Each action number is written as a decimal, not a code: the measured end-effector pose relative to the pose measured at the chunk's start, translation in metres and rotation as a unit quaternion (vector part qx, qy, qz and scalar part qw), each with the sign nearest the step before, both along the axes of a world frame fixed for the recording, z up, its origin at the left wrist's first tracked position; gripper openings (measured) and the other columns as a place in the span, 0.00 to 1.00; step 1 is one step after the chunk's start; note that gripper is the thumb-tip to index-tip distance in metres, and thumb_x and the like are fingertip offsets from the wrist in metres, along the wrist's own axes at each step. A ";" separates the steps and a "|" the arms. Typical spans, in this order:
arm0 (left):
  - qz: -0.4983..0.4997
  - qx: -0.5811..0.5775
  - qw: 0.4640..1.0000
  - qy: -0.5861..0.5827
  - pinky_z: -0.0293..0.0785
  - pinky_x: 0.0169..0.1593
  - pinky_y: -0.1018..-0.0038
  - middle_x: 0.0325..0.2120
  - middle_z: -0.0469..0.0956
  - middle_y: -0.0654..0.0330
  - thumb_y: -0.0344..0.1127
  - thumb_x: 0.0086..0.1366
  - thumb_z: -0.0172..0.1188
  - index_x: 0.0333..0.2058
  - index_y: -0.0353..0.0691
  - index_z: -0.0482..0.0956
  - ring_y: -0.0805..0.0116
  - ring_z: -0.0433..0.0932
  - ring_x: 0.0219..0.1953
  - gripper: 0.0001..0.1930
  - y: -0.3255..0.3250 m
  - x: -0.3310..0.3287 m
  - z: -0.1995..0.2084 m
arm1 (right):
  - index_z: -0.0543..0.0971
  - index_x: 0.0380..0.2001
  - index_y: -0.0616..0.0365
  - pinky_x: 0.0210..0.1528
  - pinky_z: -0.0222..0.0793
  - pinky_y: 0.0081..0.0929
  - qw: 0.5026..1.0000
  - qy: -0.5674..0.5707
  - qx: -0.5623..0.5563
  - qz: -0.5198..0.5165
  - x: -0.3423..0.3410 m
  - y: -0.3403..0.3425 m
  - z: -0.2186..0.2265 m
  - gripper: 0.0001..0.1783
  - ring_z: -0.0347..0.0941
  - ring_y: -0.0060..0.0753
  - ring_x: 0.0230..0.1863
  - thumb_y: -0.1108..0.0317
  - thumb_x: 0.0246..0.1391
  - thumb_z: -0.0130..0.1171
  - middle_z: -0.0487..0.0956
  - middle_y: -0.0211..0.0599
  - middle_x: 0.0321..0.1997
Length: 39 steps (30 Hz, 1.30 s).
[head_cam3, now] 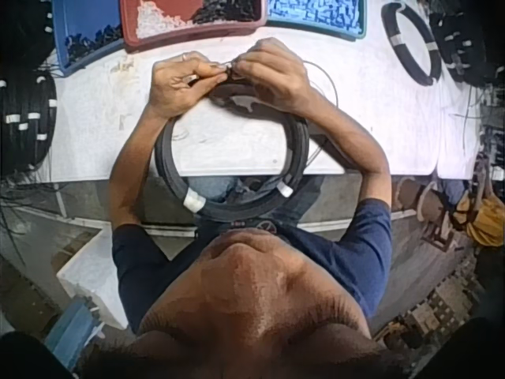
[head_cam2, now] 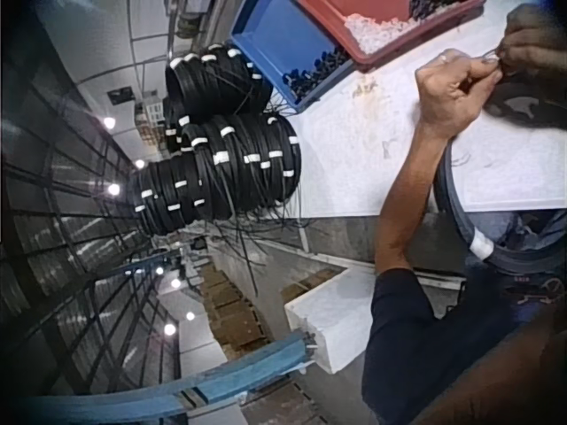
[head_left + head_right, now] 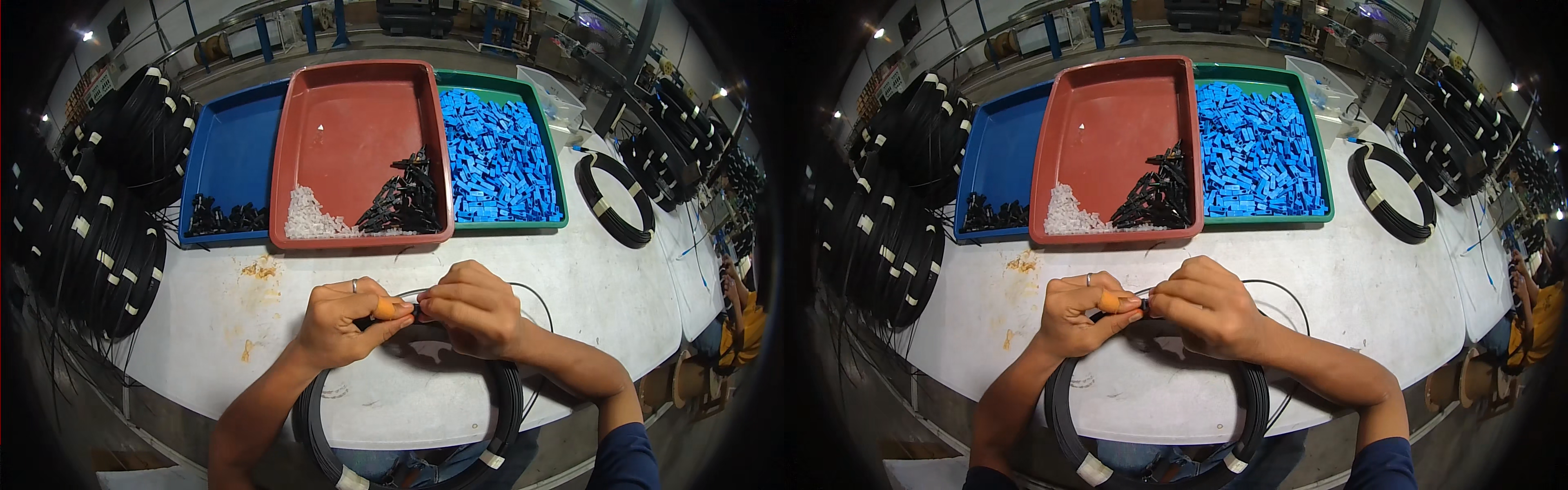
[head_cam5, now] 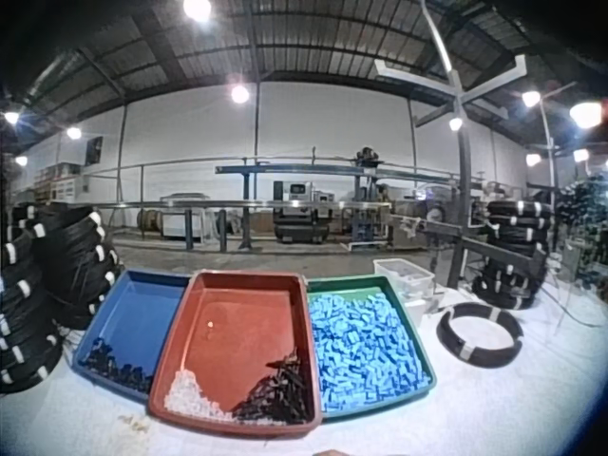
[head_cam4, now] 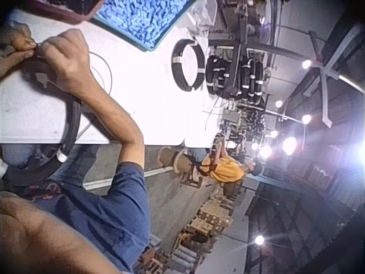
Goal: The person attaches connector components from trays onto the end of a coiled cable by hand, sets the cable aside, and picks up another cable coil to assemble connector components onto its end.
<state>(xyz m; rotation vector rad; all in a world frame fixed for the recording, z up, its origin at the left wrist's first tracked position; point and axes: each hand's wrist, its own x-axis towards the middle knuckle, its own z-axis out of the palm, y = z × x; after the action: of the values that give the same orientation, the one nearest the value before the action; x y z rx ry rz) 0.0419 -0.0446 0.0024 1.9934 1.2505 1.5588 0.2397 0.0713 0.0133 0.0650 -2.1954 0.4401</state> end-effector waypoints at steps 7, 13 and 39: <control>-0.026 0.120 0.983 0.137 0.77 0.30 0.75 0.26 0.85 0.57 0.19 0.50 0.74 0.28 0.34 0.85 0.66 0.83 0.27 0.07 0.004 -0.001 -0.002 | 0.83 0.34 0.64 0.34 0.75 0.33 0.913 -0.213 -0.349 0.005 0.005 -0.006 0.009 0.05 0.80 0.38 0.28 0.76 0.53 0.68 0.83 0.43 0.28; 0.002 0.018 1.000 0.014 0.79 0.30 0.76 0.26 0.85 0.54 0.19 0.51 0.75 0.29 0.33 0.86 0.67 0.84 0.27 0.07 0.002 0.002 0.001 | 0.82 0.35 0.60 0.35 0.72 0.35 0.997 -0.048 -0.054 0.002 0.004 -0.001 0.006 0.13 0.77 0.40 0.31 0.79 0.42 0.69 0.82 0.39 0.30; 0.047 0.050 0.996 0.047 0.78 0.34 0.73 0.25 0.84 0.57 0.20 0.49 0.75 0.26 0.34 0.84 0.65 0.82 0.25 0.07 0.000 0.005 0.003 | 0.84 0.35 0.60 0.36 0.73 0.33 0.992 -0.054 -0.112 0.003 0.001 0.001 0.010 0.10 0.79 0.40 0.30 0.78 0.47 0.69 0.84 0.41 0.30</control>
<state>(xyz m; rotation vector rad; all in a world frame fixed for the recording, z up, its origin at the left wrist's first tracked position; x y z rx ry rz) 0.0472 -0.0443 0.0051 2.1214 1.3458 1.6172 0.2409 0.0726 0.0234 -0.0754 -2.2373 0.7063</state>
